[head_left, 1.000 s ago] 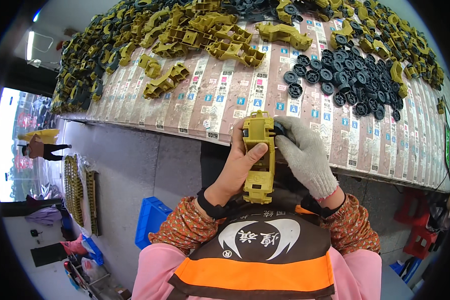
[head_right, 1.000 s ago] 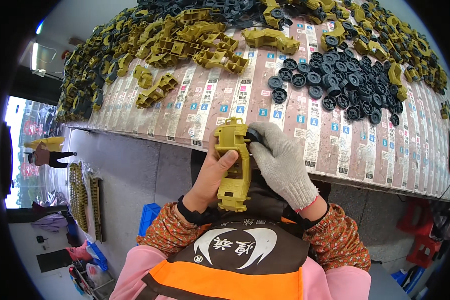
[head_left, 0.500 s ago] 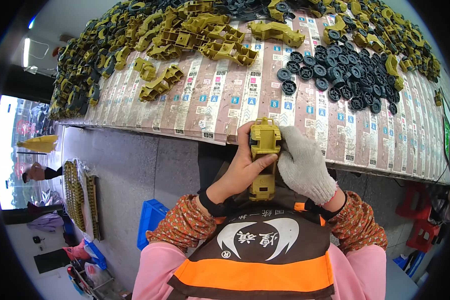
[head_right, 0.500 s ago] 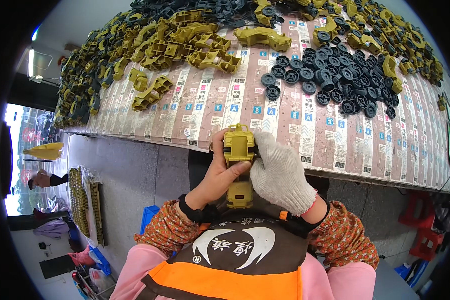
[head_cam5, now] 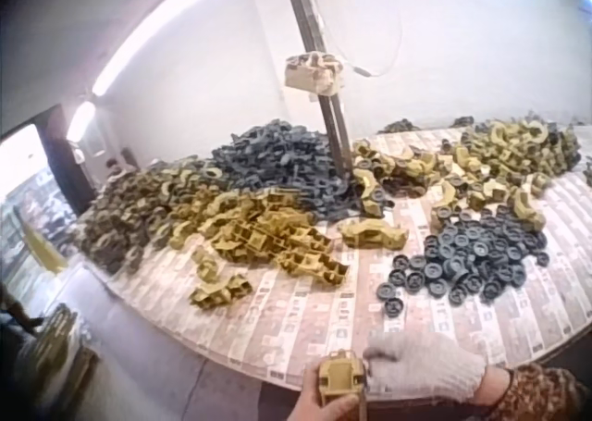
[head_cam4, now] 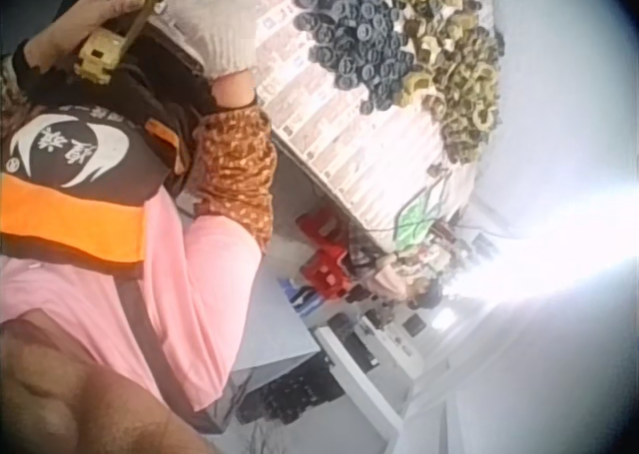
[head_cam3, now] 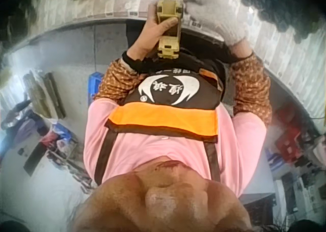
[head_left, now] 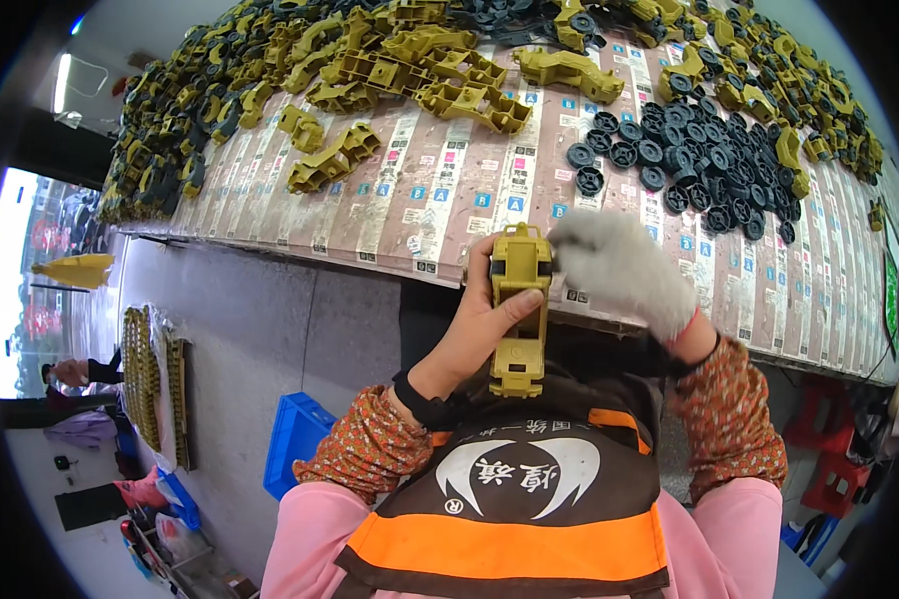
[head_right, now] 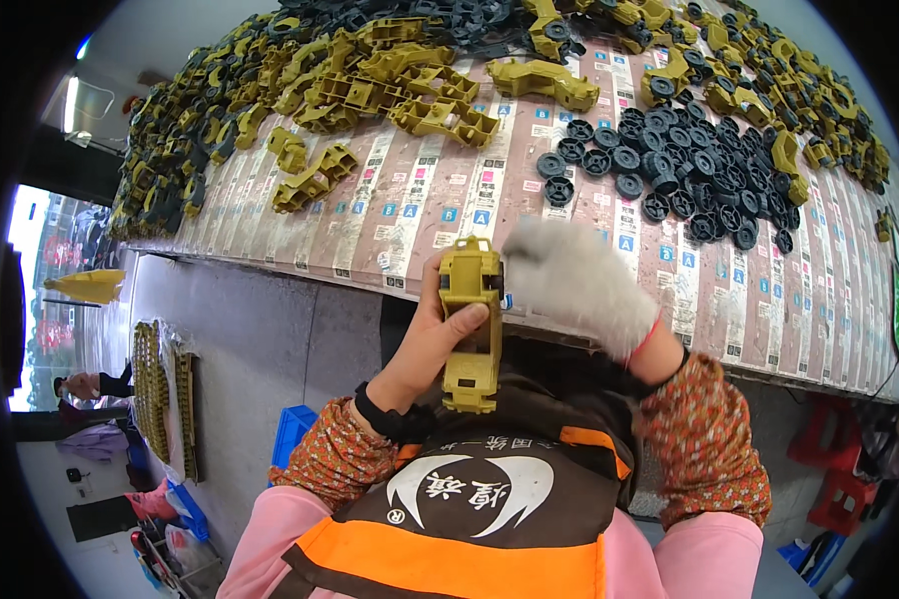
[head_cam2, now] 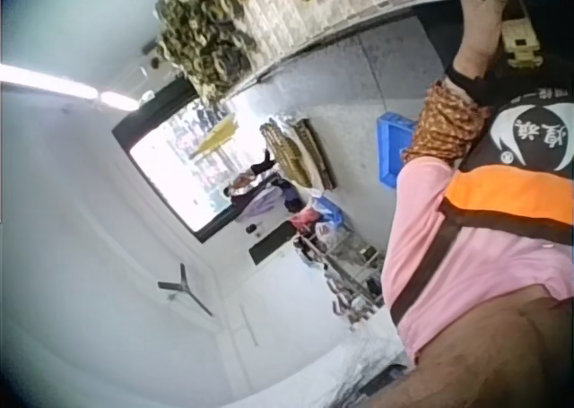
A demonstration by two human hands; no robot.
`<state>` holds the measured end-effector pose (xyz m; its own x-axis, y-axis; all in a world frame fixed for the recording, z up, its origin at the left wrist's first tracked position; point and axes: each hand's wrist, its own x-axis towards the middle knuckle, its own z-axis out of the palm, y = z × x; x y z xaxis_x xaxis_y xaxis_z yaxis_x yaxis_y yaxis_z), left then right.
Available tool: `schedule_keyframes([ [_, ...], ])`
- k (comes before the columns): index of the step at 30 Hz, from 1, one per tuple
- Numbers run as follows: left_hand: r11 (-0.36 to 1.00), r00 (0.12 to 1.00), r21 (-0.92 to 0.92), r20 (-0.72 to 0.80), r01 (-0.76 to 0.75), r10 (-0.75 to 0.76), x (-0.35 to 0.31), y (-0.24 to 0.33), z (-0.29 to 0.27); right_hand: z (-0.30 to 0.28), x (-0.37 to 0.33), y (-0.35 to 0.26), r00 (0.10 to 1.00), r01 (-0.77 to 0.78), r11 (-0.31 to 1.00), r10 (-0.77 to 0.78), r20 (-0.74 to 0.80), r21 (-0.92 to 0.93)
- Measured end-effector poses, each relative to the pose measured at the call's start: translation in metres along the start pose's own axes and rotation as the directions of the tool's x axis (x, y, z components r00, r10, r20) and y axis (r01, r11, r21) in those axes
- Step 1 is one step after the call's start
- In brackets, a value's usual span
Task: The person sits on the floor and assembles yellow plastic chassis parts with black wheels. They pick up a yellow part, insert a black wheel into a slot, and place the assembled unit on a nearby table. This process is repeated continuously with multiple parts.
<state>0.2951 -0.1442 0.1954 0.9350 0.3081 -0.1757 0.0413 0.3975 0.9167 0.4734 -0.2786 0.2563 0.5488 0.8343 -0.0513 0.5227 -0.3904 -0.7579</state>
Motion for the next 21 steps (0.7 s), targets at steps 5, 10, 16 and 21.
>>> schedule_keyframes([
  [5,0.977,0.983,-0.203,-0.183,-0.057,0.02,0.002,0.011,-0.009,-0.019,0.053,0.039,0.947,-0.18,0.813,-0.009,-0.322,-0.553],
  [10,0.944,0.976,-0.323,-0.216,-0.066,-0.006,-0.004,0.014,-0.017,-0.011,0.064,0.053,0.965,-0.135,0.81,-0.023,-0.262,-0.57],
  [16,0.933,0.963,-0.35,-0.269,-0.084,-0.014,-0.005,0.012,-0.018,0.0,0.04,0.024,0.979,-0.023,0.947,-0.043,-0.199,-0.321],
  [21,0.916,0.952,-0.374,-0.305,-0.143,0.024,-0.002,0.016,-0.016,0.036,-0.024,-0.012,1.0,-0.015,0.982,0.011,0.023,0.191],
])
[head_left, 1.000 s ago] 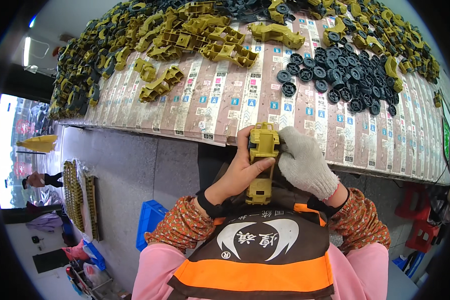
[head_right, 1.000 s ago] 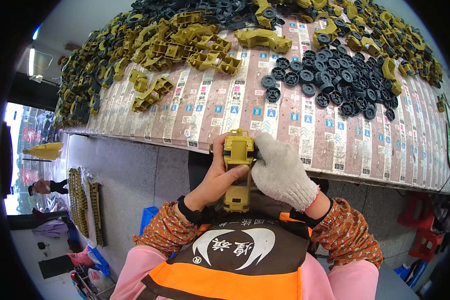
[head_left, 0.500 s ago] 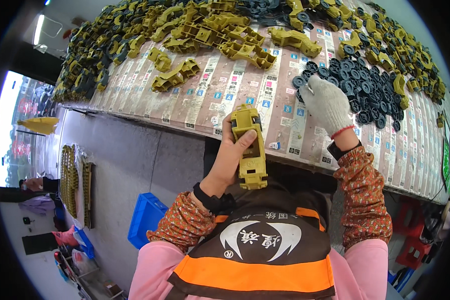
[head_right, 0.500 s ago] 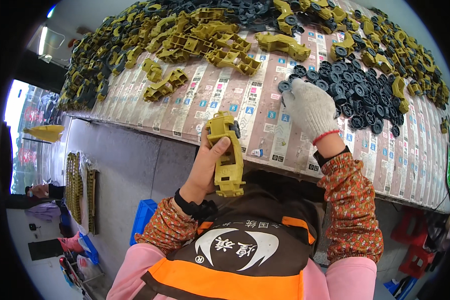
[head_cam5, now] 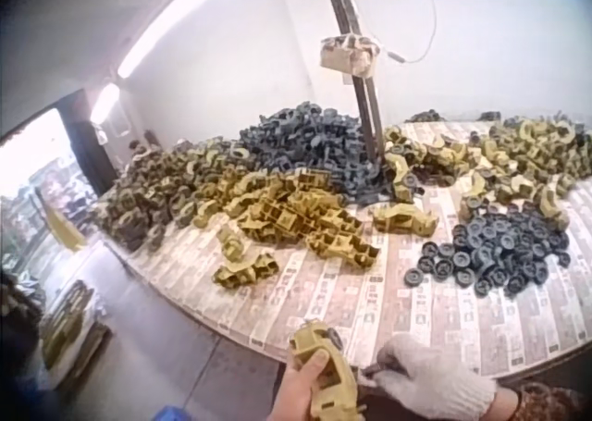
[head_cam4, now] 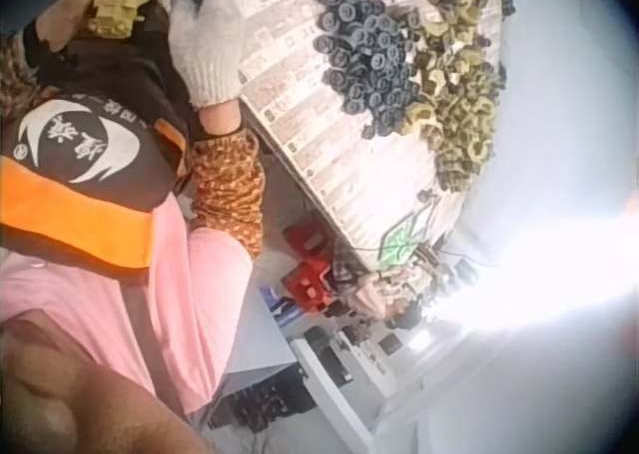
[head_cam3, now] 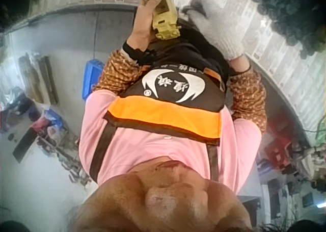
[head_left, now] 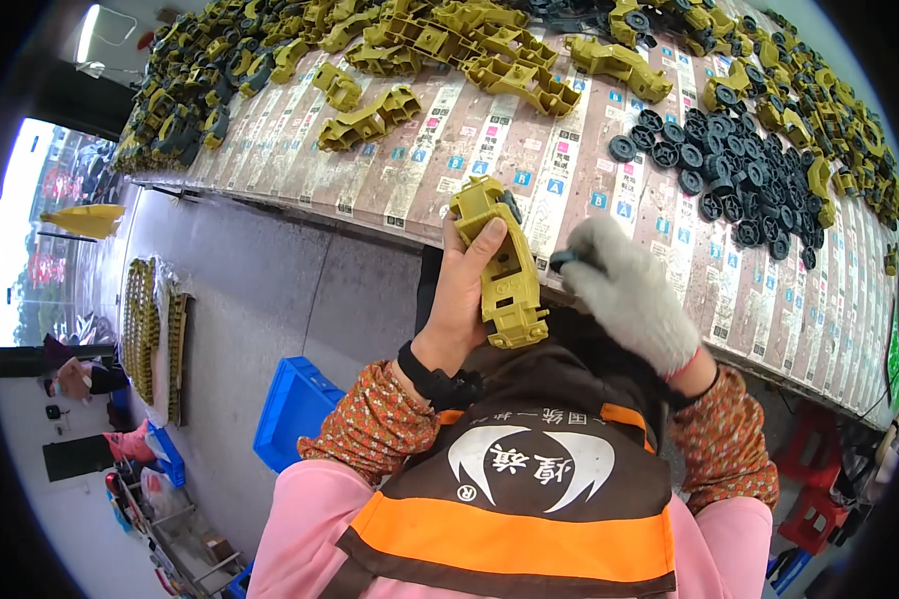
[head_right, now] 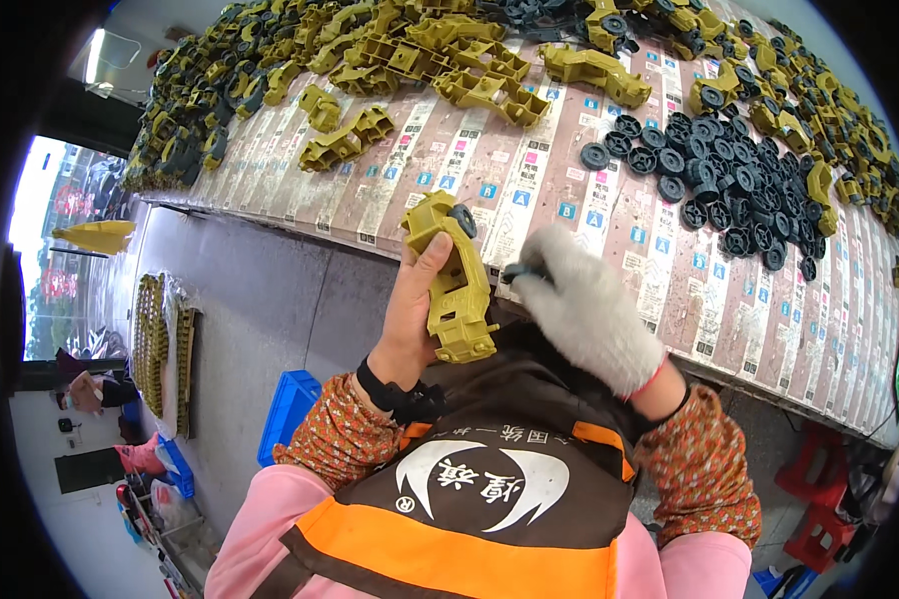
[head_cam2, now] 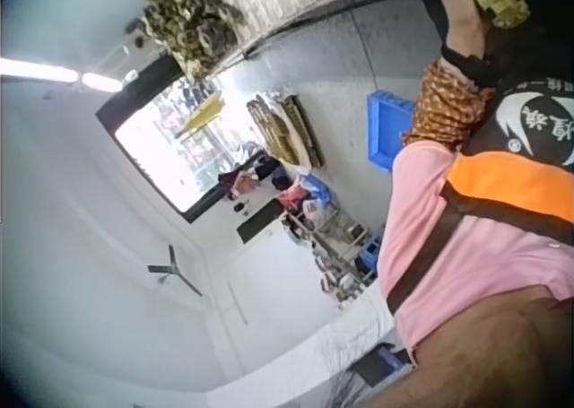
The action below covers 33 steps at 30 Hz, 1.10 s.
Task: The person sits on the floor and assembles yellow plastic chassis parts with black wheels. They pick up a yellow part, insert a black wheel into a slot, and place the assembled unit on a nearby table. This process is repeated continuously with multiple parts.
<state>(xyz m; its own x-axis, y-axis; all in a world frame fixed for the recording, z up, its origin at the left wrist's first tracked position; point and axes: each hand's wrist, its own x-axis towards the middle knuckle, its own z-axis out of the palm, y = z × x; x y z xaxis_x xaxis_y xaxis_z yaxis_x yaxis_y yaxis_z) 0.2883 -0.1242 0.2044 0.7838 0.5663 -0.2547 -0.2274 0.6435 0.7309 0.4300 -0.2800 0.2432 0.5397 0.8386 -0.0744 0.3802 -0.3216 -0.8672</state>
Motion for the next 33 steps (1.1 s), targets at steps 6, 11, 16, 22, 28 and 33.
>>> schedule_keyframes([
  [6,0.987,0.988,0.065,-0.042,-0.148,0.151,0.003,-0.003,0.01,0.023,-0.038,-0.012,0.99,0.117,0.991,-0.112,-0.085,0.061],
  [11,0.967,0.971,0.093,-0.012,-0.237,0.239,0.001,-0.002,0.014,0.03,-0.048,-0.006,0.975,0.205,0.976,-0.197,-0.107,0.073],
  [16,0.928,0.94,0.155,0.029,-0.34,0.339,-0.001,-0.006,0.012,0.033,-0.057,-0.008,0.957,0.254,0.967,-0.248,-0.147,0.021],
  [22,0.839,0.878,0.278,0.03,-0.467,0.478,-0.009,-0.008,0.029,0.038,-0.06,-0.009,0.948,0.262,0.965,-0.255,-0.192,0.011],
  [28,0.681,0.769,0.384,0.14,-0.623,0.624,-0.016,-0.019,0.034,0.028,-0.066,-0.02,0.971,0.176,0.984,-0.169,-0.172,0.025],
  [33,0.807,0.856,0.33,0.006,-0.49,0.517,-0.001,-0.022,0.05,0.005,-0.052,-0.037,0.997,-0.069,0.997,0.071,0.04,-0.032],
])
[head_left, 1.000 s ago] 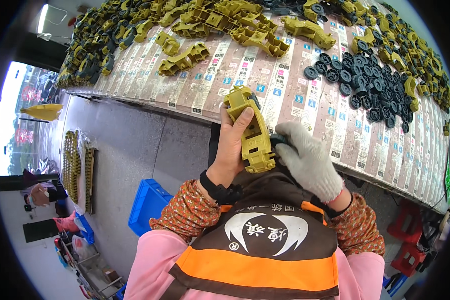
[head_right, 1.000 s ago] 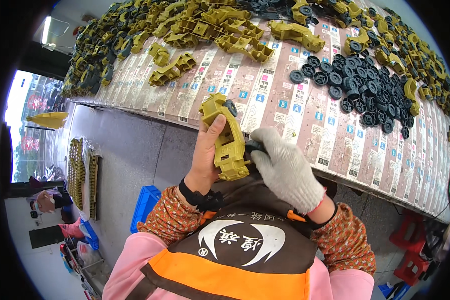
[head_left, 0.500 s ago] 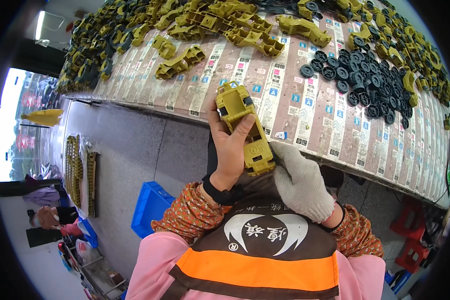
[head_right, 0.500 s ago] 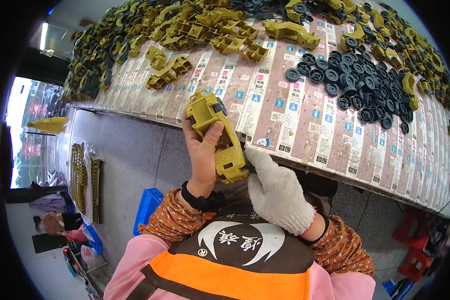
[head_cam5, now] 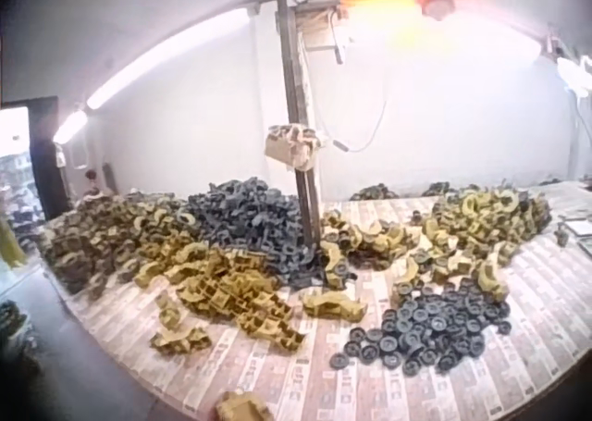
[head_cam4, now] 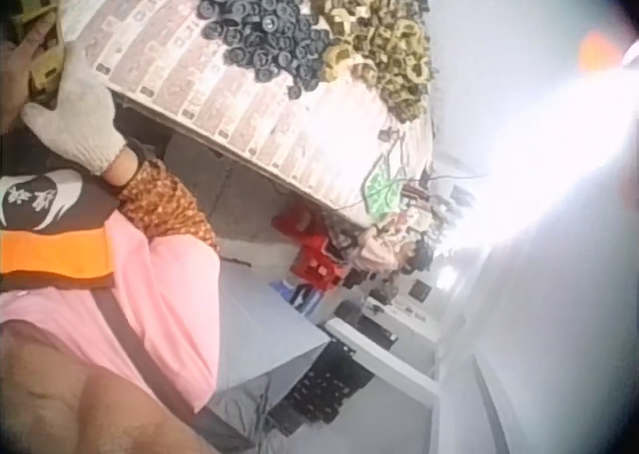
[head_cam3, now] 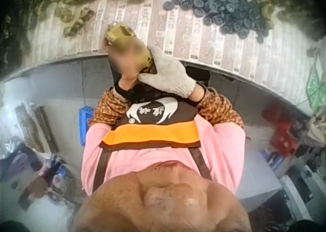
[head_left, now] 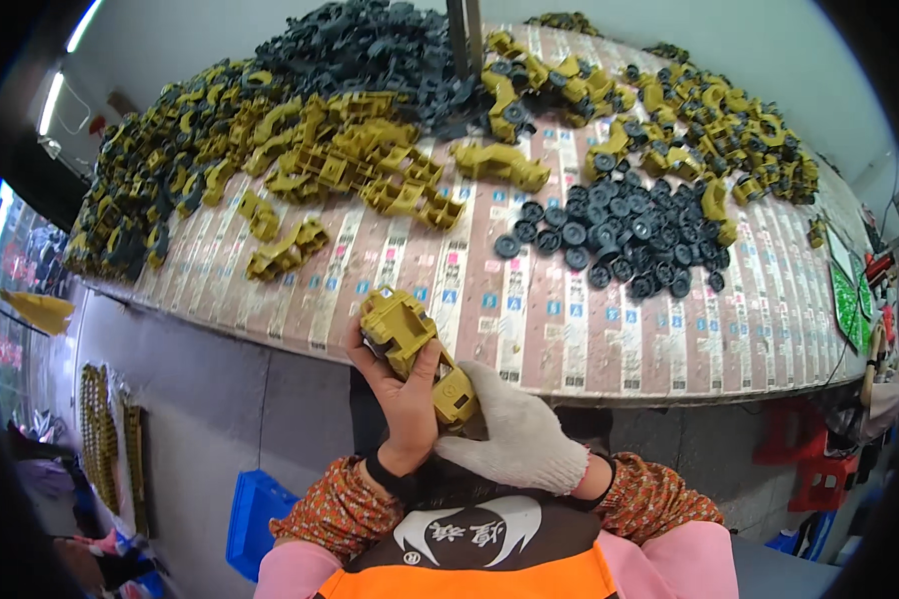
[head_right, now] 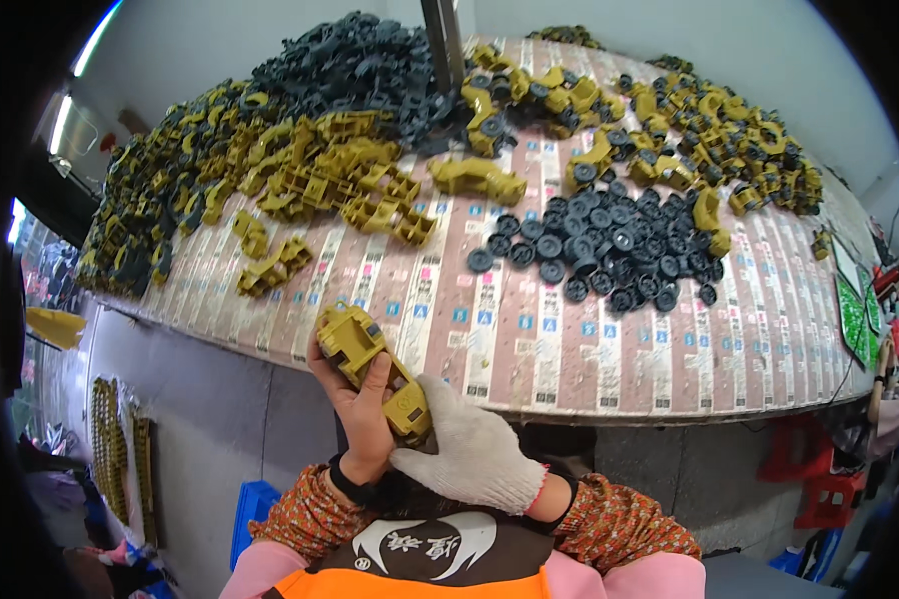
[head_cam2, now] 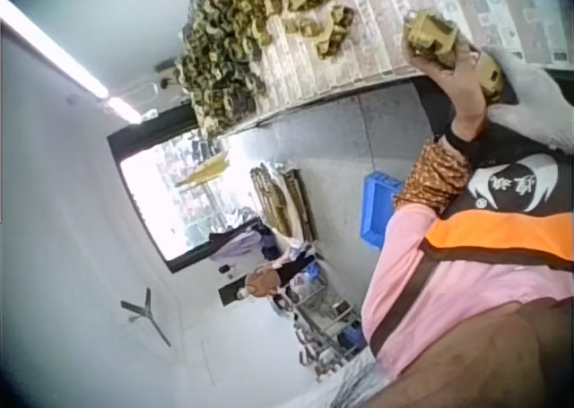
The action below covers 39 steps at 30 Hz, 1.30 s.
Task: The person sits on the floor and assembles yellow plastic chassis parts with black wheels. They pick up a yellow part, insert a black wheel into a slot, and place the assembled unit on a nearby table. This process is repeated continuously with multiple parts.
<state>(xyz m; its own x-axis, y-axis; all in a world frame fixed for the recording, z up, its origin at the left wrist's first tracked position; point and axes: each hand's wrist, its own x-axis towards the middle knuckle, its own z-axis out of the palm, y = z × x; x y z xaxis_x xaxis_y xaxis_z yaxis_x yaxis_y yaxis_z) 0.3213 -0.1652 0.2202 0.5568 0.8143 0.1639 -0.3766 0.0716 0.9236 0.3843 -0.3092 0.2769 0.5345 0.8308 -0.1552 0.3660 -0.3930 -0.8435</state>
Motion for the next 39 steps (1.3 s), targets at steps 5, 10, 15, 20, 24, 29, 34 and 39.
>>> schedule_keyframes([
  [5,0.93,0.899,-0.142,0.339,0.339,-0.276,0.014,0.023,0.008,-0.034,0.043,0.022,0.982,-0.188,0.899,0.179,0.06,0.396],
  [10,0.948,0.917,0.104,0.243,0.301,-0.317,0.045,0.017,-0.035,-0.161,0.092,0.062,0.967,-0.148,0.809,0.239,-0.089,0.57],
  [15,0.906,0.899,0.181,0.156,0.382,-0.41,0.063,0.014,-0.057,-0.292,0.125,0.108,0.84,0.145,0.946,-0.273,-0.469,-0.29],
  [20,0.897,0.922,0.363,0.191,0.253,-0.337,0.097,-0.001,-0.074,-0.295,0.137,0.087,0.841,0.34,0.712,0.062,-0.538,0.615],
  [24,0.48,0.819,0.705,0.572,-0.522,0.051,0.132,-0.01,-0.036,-0.208,0.106,0.053,0.921,0.095,0.858,0.117,-0.373,0.504],
  [29,-0.199,0.621,0.647,0.762,-0.736,0.182,0.195,-0.048,0.004,-0.156,0.08,0.072,0.954,-0.064,0.957,0.142,-0.265,0.285],
  [34,-0.247,0.598,0.586,0.801,-0.772,0.031,0.227,-0.063,-0.001,-0.126,0.088,0.101,0.899,0.139,0.946,-0.245,-0.363,-0.294],
  [39,-0.004,0.598,0.598,0.802,-0.802,0.006,0.203,-0.036,-0.011,-0.102,0.127,0.077,0.878,0.169,0.752,-0.408,-0.249,-0.638],
])
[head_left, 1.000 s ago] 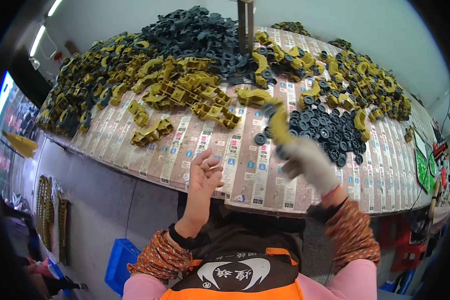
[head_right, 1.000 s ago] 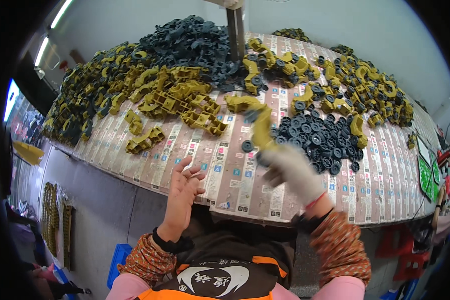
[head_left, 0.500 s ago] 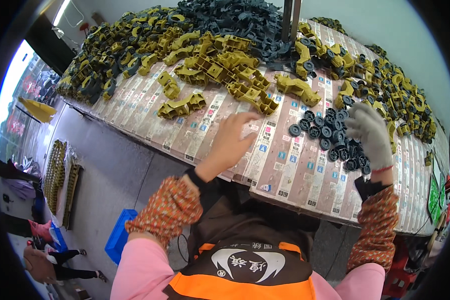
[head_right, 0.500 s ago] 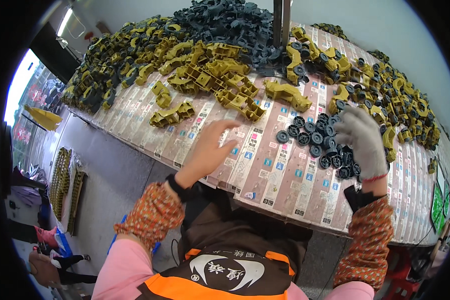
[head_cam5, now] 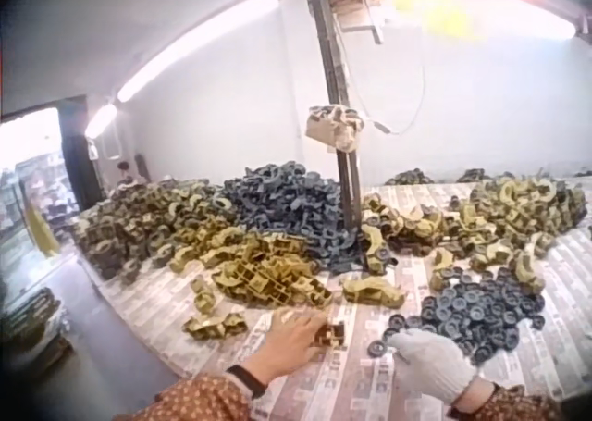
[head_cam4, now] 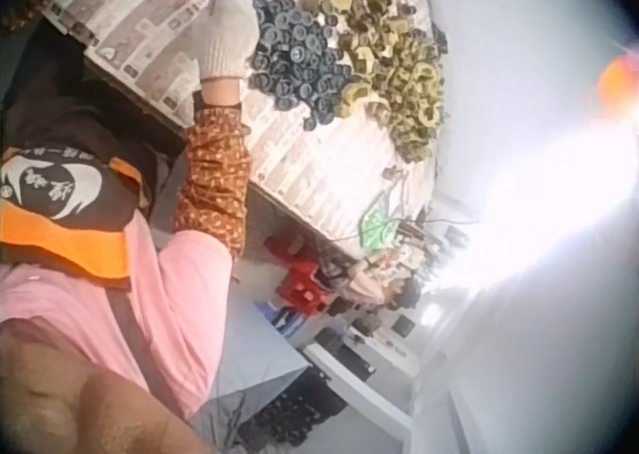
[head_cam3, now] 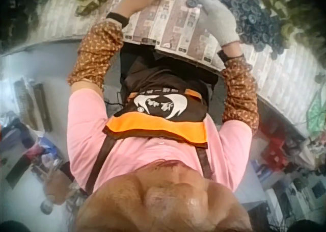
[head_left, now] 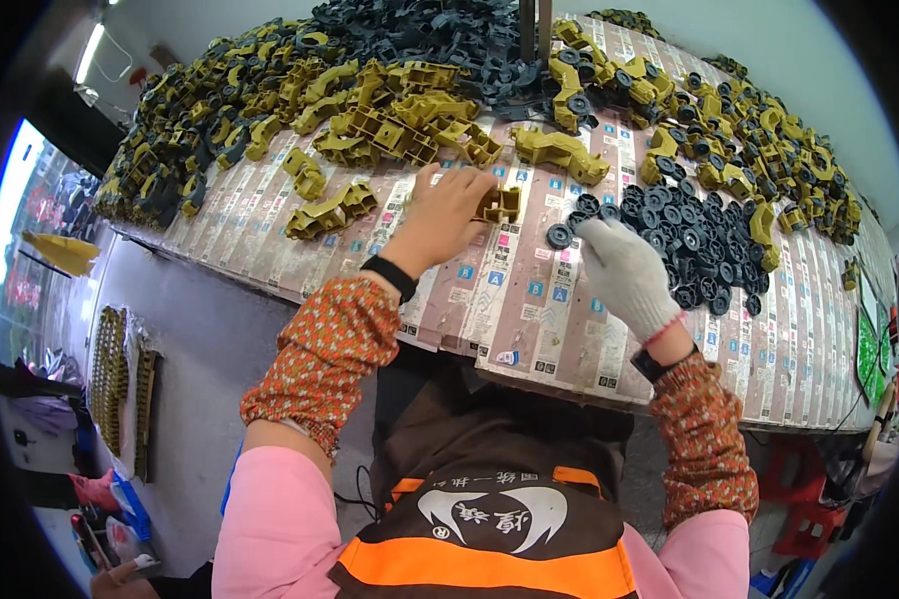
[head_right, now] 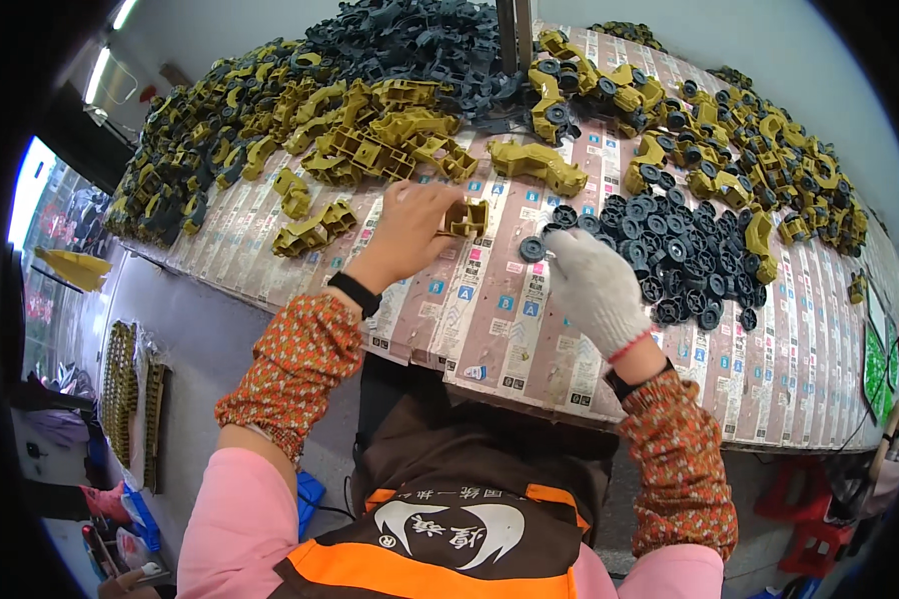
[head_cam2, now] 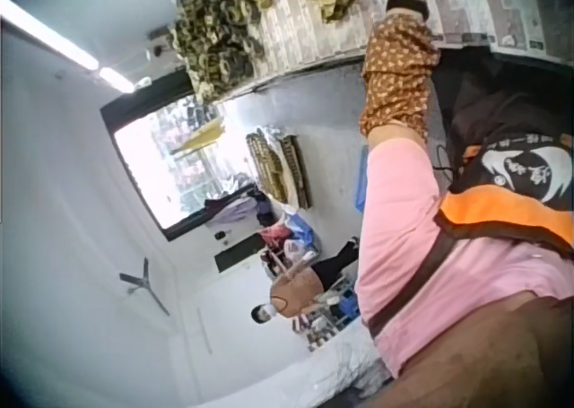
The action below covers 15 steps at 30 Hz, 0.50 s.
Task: The person sits on the floor and assembles yellow plastic chassis parts with black wheels. They pick up a yellow part, insert a black wheel into a slot, and place the assembled unit on a nearby table. This process is repeated continuously with multiple parts.
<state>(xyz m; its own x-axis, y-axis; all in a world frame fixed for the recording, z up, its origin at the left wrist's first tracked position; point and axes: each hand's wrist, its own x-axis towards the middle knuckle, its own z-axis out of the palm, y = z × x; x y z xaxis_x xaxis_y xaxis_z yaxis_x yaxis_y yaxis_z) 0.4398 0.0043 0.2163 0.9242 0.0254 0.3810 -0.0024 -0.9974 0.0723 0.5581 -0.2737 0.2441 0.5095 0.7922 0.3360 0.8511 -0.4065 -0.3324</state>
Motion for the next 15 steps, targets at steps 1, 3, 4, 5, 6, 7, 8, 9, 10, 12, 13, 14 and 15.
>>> schedule_keyframes([
  [1,0.998,0.995,-0.043,-0.09,-0.042,0.038,-0.008,0.0,-0.011,0.008,0.011,-0.005,0.999,0.038,0.998,-0.037,0.024,-0.053],
  [3,0.789,0.972,-0.593,-0.047,0.157,-0.229,-0.017,0.018,-0.022,0.015,0.02,-0.01,0.994,0.105,0.981,-0.096,0.061,-0.165],
  [4,0.57,0.937,-0.787,0.03,0.236,-0.347,-0.025,0.024,-0.028,0.022,0.023,-0.01,0.989,0.131,0.973,-0.114,0.099,-0.191],
  [5,0.268,0.913,-0.934,0.119,0.236,-0.39,-0.031,0.026,-0.029,0.032,0.026,-0.006,0.982,0.158,0.964,-0.131,0.137,-0.216],
  [6,-0.061,0.882,-0.969,0.243,0.239,-0.404,-0.041,0.032,-0.037,0.039,0.027,-0.004,0.974,0.185,0.953,-0.145,0.175,-0.24],
  [7,-0.328,0.878,-0.908,0.365,0.262,-0.309,-0.053,0.036,-0.046,0.042,0.028,-0.004,0.972,0.193,0.945,-0.149,0.18,-0.265],
  [8,-0.569,0.873,-0.774,0.451,0.279,-0.186,-0.065,0.04,-0.052,0.043,0.027,-0.006,0.973,0.186,0.943,-0.137,0.187,-0.276],
  [9,-0.602,0.866,-0.743,0.472,0.291,-0.164,-0.072,0.047,-0.051,0.042,0.027,-0.007,0.973,0.176,0.941,-0.123,0.193,-0.287],
  [10,-0.645,0.862,-0.713,0.48,0.274,-0.164,-0.081,0.054,-0.054,0.042,0.025,-0.01,0.973,0.17,0.941,-0.113,0.201,-0.292],
  [12,-0.738,0.858,-0.629,0.495,0.244,-0.139,-0.098,0.071,-0.058,0.032,0.016,-0.017,0.98,0.121,0.976,-0.089,0.178,-0.181],
  [13,-0.771,0.854,-0.596,0.501,0.224,-0.14,-0.108,0.076,-0.057,0.029,0.008,-0.023,0.989,0.084,0.995,-0.077,0.126,-0.059],
  [14,-0.76,0.827,-0.605,0.536,0.236,-0.17,-0.116,0.081,-0.056,0.027,0.0,-0.028,0.996,0.05,0.997,-0.055,0.075,0.066],
  [15,-0.749,0.798,-0.613,0.569,0.249,-0.2,-0.124,0.085,-0.056,0.025,-0.008,-0.032,0.995,0.049,0.959,-0.07,0.067,0.281],
])
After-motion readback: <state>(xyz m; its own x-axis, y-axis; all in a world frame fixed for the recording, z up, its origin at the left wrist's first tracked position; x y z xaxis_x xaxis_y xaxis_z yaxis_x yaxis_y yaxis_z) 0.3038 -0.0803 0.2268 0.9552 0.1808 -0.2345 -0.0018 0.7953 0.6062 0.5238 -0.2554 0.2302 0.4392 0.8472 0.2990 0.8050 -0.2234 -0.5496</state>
